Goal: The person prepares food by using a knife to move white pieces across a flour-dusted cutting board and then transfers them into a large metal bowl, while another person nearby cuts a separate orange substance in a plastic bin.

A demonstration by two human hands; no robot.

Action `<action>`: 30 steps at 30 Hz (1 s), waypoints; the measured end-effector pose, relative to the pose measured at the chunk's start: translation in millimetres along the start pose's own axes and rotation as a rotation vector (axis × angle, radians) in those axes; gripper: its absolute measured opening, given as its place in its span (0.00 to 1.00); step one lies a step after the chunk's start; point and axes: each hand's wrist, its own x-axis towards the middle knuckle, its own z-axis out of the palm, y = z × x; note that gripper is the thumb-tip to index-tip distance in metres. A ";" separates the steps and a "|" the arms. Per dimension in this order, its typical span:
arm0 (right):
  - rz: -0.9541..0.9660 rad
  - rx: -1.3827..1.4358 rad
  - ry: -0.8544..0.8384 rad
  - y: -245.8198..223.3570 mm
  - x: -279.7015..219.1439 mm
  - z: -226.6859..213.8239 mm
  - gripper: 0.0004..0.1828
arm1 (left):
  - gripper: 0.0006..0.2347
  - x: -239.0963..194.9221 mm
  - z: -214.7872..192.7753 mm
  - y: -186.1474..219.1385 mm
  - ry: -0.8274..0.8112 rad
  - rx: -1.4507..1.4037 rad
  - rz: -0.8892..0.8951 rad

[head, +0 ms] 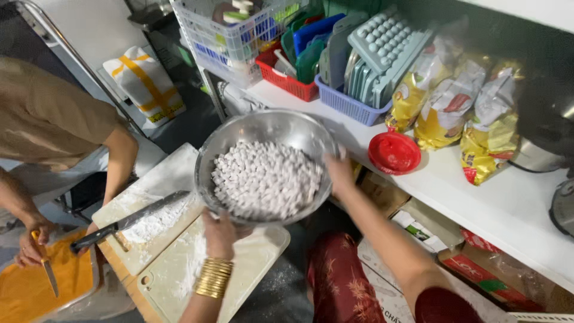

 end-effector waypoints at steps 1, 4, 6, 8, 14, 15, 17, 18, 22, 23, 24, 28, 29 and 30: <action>0.010 -0.005 -0.001 -12.5 16.1 1.0 0.40 | 0.25 -1.7 12.0 -12.7 -0.002 0.005 -0.010; -0.151 -0.134 -0.193 -32.3 46.5 -1.8 0.40 | 0.38 -18.2 37.2 -44.1 -0.343 -0.513 -0.053; -0.142 -0.506 -0.230 -44.1 56.4 1.8 0.44 | 0.20 -27.8 41.9 -41.6 -0.546 -0.458 -0.195; -0.160 -0.456 -0.181 -23.0 42.1 -2.5 0.41 | 0.10 13.1 22.6 -58.6 -0.408 -0.215 -0.064; -0.129 -0.427 -0.134 5.0 31.8 -5.2 0.34 | 0.18 119.8 -13.7 -56.2 0.027 -0.152 0.235; -0.127 -0.404 -0.160 -12.2 24.9 -2.8 0.34 | 0.23 137.1 -9.5 -51.6 -0.017 -0.313 0.198; -0.134 -0.263 -0.168 -17.9 13.8 -5.4 0.34 | 0.20 141.5 -1.7 -60.1 -0.046 -0.278 0.191; -0.134 -0.130 -0.182 -19.8 8.7 -5.9 0.34 | 0.19 143.8 2.4 -66.0 -0.072 -0.242 0.172; -0.078 -0.104 -0.111 29.9 16.4 7.2 0.36 | 0.21 131.9 -21.8 -38.9 0.036 0.065 0.203; -0.362 0.125 -0.117 48.5 16.5 13.5 0.36 | 0.23 133.8 -26.9 -35.5 0.064 0.159 0.218; -0.641 0.359 -0.119 67.5 16.4 19.1 0.37 | 0.24 135.3 -31.8 -32.4 0.091 0.254 0.233; -0.241 0.283 -0.004 56.8 14.0 14.2 0.40 | 0.22 162.3 -19.8 -0.6 0.096 0.237 0.212; -0.169 0.166 0.051 53.8 23.5 10.9 0.44 | 0.22 171.0 -14.6 21.2 0.064 0.169 0.269; -0.097 0.049 0.107 51.0 31.9 9.5 0.48 | 0.22 180.3 -11.3 42.3 0.031 0.101 0.325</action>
